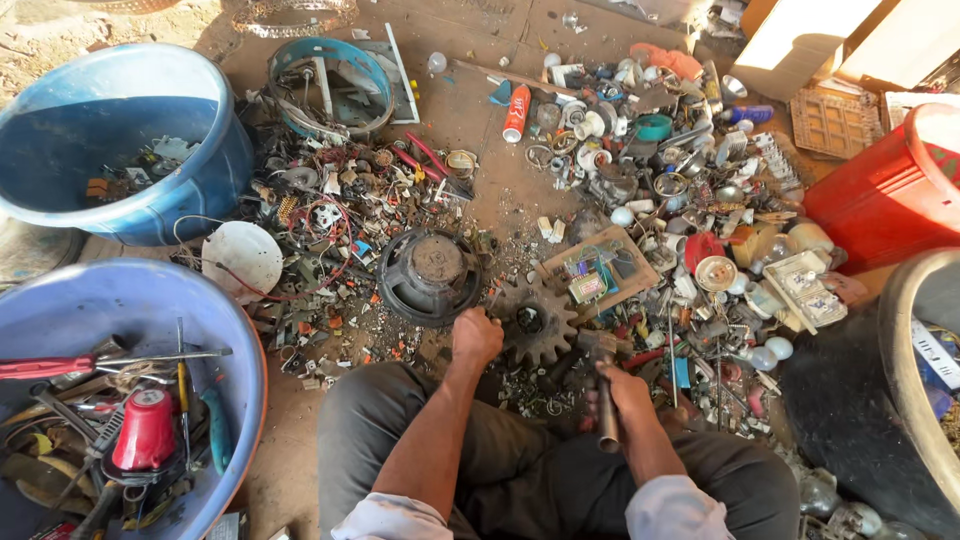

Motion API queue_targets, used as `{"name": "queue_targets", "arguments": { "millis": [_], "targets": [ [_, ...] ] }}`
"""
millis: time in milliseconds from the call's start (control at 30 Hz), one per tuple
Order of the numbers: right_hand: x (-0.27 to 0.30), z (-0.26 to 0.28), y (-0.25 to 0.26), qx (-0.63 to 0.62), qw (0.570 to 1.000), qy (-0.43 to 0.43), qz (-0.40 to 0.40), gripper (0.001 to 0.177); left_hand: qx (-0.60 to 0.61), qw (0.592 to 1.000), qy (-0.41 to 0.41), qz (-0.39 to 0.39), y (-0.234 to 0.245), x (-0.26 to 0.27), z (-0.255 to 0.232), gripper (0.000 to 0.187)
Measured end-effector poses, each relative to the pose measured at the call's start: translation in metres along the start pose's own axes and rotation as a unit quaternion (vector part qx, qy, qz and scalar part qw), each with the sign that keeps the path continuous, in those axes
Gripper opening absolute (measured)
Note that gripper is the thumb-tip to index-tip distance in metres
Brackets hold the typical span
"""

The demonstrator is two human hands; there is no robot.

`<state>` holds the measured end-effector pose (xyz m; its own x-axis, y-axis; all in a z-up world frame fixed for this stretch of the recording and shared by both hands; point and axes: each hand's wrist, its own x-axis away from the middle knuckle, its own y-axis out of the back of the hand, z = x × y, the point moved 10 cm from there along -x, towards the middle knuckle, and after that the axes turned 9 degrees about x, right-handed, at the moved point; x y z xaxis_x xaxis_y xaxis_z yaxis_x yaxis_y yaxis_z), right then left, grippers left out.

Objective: The person sits on the floor and uses a hammer to repeatedly strike a small metal component held in their left hand. The task involves breaking down the component into smaller pieces amidst a cluttered environment of electronic waste.

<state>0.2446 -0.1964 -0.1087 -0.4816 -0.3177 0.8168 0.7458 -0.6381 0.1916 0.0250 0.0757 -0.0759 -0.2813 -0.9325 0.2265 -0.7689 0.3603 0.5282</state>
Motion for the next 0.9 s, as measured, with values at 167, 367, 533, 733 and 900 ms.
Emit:
{"name": "queue_targets", "arguments": {
  "millis": [167,367,533,733,900],
  "targets": [
    [0.119,0.055,-0.028,0.298,0.881,0.320,-0.181,0.053,0.009,0.998,0.061,-0.006,0.004,0.006,0.009,0.034],
    [0.219,0.125,-0.103,0.434,0.623,0.630,-0.162,0.064,0.058,0.997,0.051,-0.011,-0.004,-0.002,0.015,0.035],
    [0.190,0.141,-0.117,0.513,0.616,0.580,-0.146,0.065,0.060,0.998,0.021,-0.009,-0.008,-0.007,0.012,0.038],
    [0.207,0.129,-0.094,0.426,0.609,0.644,-0.183,0.064,0.080,0.994,0.073,-0.001,-0.007,0.003,0.016,0.040],
    [0.158,0.132,-0.111,0.555,0.658,0.493,-0.128,0.071,0.084,0.994,0.072,0.003,-0.001,0.007,0.008,0.038]
  ]
}}
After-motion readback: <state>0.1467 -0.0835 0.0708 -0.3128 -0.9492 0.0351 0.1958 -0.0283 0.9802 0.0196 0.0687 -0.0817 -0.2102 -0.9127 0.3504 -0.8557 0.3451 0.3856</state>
